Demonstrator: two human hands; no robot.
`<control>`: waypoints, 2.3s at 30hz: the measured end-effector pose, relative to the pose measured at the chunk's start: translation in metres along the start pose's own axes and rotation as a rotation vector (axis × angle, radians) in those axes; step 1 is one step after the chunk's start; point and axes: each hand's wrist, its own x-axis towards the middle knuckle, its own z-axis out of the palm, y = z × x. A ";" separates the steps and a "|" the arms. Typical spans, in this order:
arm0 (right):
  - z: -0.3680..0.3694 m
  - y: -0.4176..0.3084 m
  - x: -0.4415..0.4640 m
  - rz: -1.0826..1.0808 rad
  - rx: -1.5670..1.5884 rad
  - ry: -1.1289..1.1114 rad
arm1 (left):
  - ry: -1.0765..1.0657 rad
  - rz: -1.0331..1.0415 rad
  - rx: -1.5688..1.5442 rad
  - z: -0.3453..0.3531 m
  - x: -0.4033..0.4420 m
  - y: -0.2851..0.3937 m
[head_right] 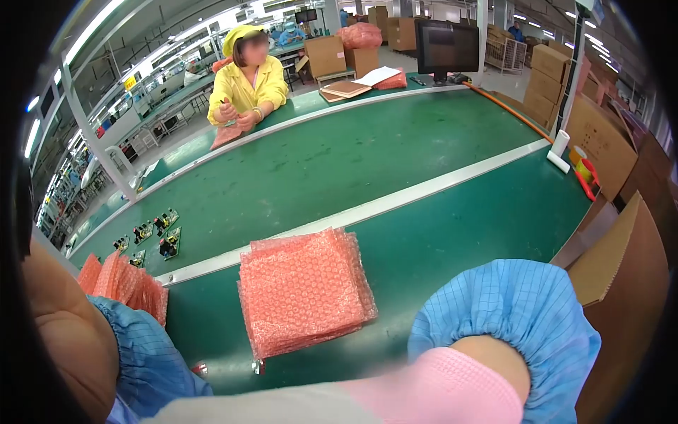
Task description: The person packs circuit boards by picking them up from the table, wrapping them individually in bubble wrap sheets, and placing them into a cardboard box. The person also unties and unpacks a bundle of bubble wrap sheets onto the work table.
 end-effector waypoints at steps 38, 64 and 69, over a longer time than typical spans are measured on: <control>-0.099 0.026 -0.120 0.600 -0.051 0.271 | 0.123 0.002 0.131 -0.008 -0.003 0.011; -0.092 0.069 -0.207 1.225 -0.186 0.164 | -0.466 -1.391 1.428 -0.207 -0.425 -0.047; -0.080 0.071 -0.208 1.112 -0.321 0.136 | -0.345 -0.969 0.936 -0.084 -0.286 -0.060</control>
